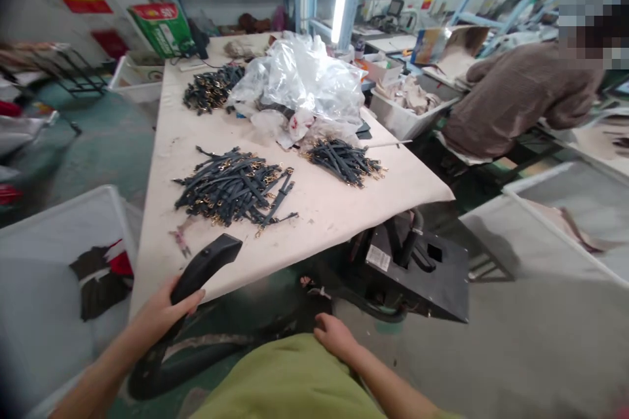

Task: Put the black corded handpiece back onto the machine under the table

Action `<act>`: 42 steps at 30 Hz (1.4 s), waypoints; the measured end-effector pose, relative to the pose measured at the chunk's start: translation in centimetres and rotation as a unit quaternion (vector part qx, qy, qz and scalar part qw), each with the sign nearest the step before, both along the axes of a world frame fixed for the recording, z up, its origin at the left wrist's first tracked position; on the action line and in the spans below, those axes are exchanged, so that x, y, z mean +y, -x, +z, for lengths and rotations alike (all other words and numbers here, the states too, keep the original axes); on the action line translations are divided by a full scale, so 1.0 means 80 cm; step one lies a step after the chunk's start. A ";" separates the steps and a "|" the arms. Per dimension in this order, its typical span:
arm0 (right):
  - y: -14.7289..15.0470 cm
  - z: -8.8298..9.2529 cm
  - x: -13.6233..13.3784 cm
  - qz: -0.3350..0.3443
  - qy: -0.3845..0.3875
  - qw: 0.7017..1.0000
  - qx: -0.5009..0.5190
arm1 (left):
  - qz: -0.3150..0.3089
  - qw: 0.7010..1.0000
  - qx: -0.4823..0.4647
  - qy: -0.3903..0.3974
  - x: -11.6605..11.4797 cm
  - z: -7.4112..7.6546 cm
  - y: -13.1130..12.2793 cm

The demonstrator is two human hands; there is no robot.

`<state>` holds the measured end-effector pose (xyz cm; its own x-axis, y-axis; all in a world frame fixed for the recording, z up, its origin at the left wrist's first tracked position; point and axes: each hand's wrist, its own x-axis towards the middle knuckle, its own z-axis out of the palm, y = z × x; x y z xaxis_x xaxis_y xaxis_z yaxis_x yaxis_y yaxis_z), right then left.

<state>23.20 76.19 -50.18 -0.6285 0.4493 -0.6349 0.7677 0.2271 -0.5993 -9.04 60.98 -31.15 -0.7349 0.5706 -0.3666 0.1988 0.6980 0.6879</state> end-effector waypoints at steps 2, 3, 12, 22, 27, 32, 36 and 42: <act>0.023 0.009 0.027 0.013 0.003 0.999 0.034 | -0.011 1.000 0.020 0.004 0.003 0.003 -0.010; 0.041 0.016 0.040 0.021 0.015 0.998 0.064 | -0.026 0.999 0.023 0.011 0.007 0.007 -0.015; 0.239 0.174 0.116 0.220 0.057 0.921 0.318 | -0.040 0.979 0.195 0.040 0.137 0.072 -0.045; 0.312 0.222 0.111 0.355 -0.058 0.851 0.381 | 0.459 0.811 0.266 -0.247 0.090 0.065 -0.030; 0.323 0.253 0.081 0.420 0.001 0.823 0.382 | 0.415 0.688 0.097 -0.587 0.030 0.091 -0.035; 0.333 0.277 0.021 0.499 0.257 0.791 0.242 | 0.290 0.571 -0.053 -0.766 -0.003 0.111 -0.056; 0.325 0.264 -0.021 0.440 0.471 0.757 0.108 | 0.272 0.524 -0.108 -0.800 -0.020 0.092 -0.056; 0.312 0.259 -0.008 0.336 0.412 0.821 0.208 | 0.398 0.675 -0.203 -0.587 -0.023 0.056 -0.022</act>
